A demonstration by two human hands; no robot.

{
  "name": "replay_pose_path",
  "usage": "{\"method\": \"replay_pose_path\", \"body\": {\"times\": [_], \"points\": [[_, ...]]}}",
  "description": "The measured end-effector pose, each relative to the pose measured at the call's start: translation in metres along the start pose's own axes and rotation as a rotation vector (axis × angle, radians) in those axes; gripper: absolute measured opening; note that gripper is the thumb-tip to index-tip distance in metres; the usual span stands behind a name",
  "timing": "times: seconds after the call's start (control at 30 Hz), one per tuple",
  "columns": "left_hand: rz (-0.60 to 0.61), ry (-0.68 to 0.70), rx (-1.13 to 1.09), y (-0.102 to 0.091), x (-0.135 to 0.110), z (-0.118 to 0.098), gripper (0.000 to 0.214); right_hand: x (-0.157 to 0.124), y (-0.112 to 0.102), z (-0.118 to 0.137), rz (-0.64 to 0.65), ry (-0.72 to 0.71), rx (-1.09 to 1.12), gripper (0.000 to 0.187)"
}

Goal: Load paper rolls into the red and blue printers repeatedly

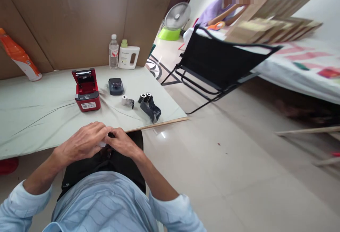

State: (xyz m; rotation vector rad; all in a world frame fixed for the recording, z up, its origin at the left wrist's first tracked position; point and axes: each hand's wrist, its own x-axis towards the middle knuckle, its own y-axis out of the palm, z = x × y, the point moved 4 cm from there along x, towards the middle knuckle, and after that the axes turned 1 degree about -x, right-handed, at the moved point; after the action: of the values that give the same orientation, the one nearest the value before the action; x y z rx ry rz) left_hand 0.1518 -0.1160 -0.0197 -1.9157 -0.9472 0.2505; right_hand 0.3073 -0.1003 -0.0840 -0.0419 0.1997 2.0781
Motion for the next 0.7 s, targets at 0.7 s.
{"method": "replay_pose_path", "body": {"times": [0.7], "points": [[-0.362, -0.111, -0.517, 0.018, -0.022, 0.025, 0.091, 0.004, 0.022, -0.028, 0.076, 0.050, 0.485, 0.062]]}}
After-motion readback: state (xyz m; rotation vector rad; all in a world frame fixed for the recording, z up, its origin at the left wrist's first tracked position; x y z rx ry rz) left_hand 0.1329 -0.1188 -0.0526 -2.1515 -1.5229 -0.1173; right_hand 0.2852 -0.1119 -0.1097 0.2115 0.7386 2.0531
